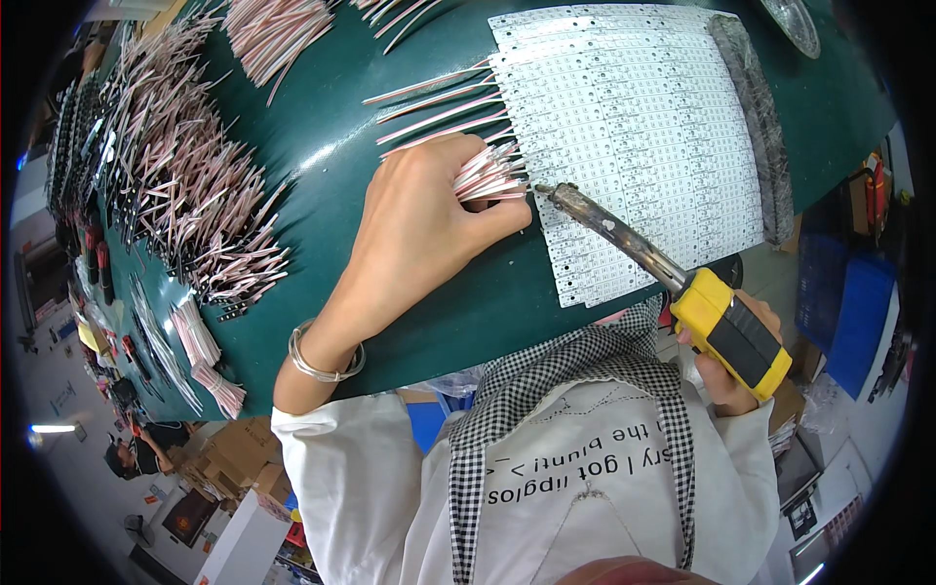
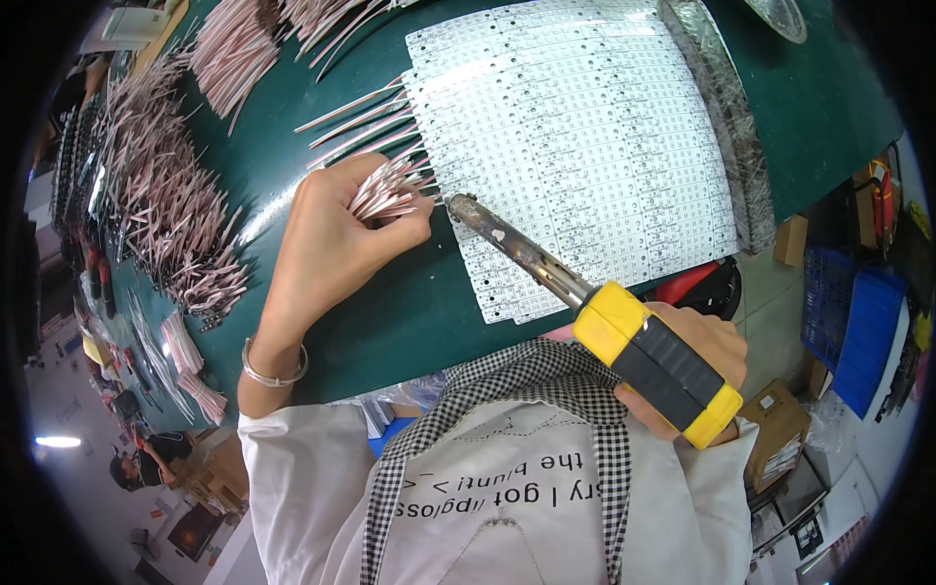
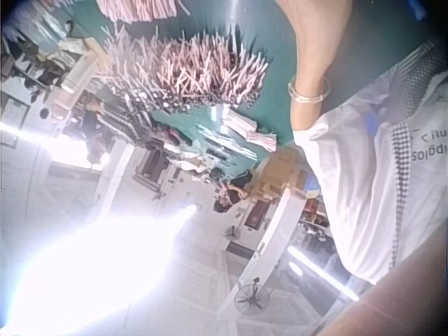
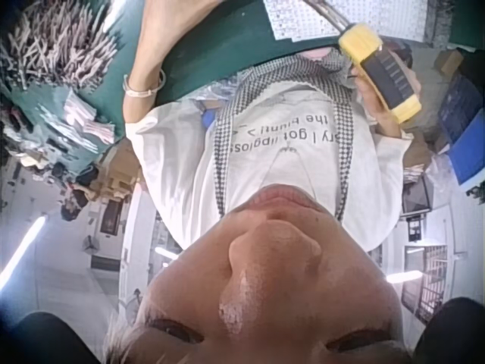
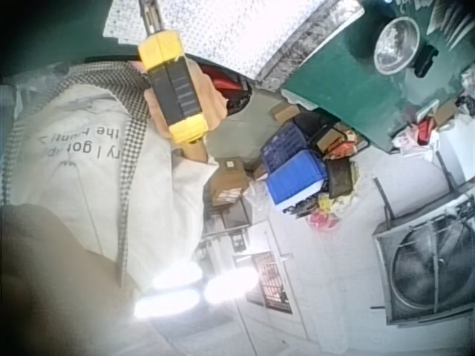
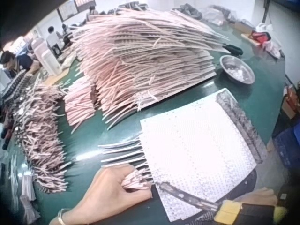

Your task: The person solders wire ends on a panel of light strips using a soldering iron by hand, removes the completed panel, and solders wires on the next panel.

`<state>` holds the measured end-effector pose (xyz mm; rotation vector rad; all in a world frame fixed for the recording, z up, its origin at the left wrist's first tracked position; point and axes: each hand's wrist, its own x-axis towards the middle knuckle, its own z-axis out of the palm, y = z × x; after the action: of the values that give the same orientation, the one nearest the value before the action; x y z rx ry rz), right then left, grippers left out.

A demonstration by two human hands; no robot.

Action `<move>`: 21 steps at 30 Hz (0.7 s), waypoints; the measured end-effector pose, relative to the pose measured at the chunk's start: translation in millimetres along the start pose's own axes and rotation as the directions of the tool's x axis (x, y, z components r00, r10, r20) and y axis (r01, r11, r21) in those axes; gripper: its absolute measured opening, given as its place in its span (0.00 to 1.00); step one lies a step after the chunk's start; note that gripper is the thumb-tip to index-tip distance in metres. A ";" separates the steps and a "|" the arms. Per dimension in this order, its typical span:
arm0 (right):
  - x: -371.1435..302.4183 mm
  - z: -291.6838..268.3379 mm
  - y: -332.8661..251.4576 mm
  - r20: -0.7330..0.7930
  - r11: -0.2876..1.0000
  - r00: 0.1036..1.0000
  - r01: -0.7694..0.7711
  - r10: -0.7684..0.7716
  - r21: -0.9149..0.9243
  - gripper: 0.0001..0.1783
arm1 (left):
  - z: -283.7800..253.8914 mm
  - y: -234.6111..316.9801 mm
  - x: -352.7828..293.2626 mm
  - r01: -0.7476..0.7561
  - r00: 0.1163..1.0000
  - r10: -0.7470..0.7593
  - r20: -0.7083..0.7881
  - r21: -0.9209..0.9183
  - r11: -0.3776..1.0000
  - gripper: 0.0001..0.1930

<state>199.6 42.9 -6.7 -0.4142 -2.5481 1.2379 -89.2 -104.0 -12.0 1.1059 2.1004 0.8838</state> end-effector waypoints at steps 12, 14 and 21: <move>-27.2 12.3 12.8 -0.183 0.982 0.979 -0.056 0.089 0.179 0.18 | -9.6 -8.2 1.4 -0.177 0.983 0.175 0.058 0.021 0.984 0.07; -28.5 12.3 13.6 -0.173 0.980 0.979 -0.075 0.107 0.184 0.18 | -10.4 -12.6 2.0 -0.244 0.968 0.243 0.061 0.009 0.970 0.07; -32.0 13.0 11.7 -0.188 0.971 0.970 -0.115 0.155 0.209 0.17 | -2.8 -0.9 -0.8 -0.095 0.995 0.096 0.008 -0.127 0.987 0.06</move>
<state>225.8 28.7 -27.7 -0.6428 -2.2344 1.4017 -91.4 -105.8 -10.8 1.1500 1.9643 1.0371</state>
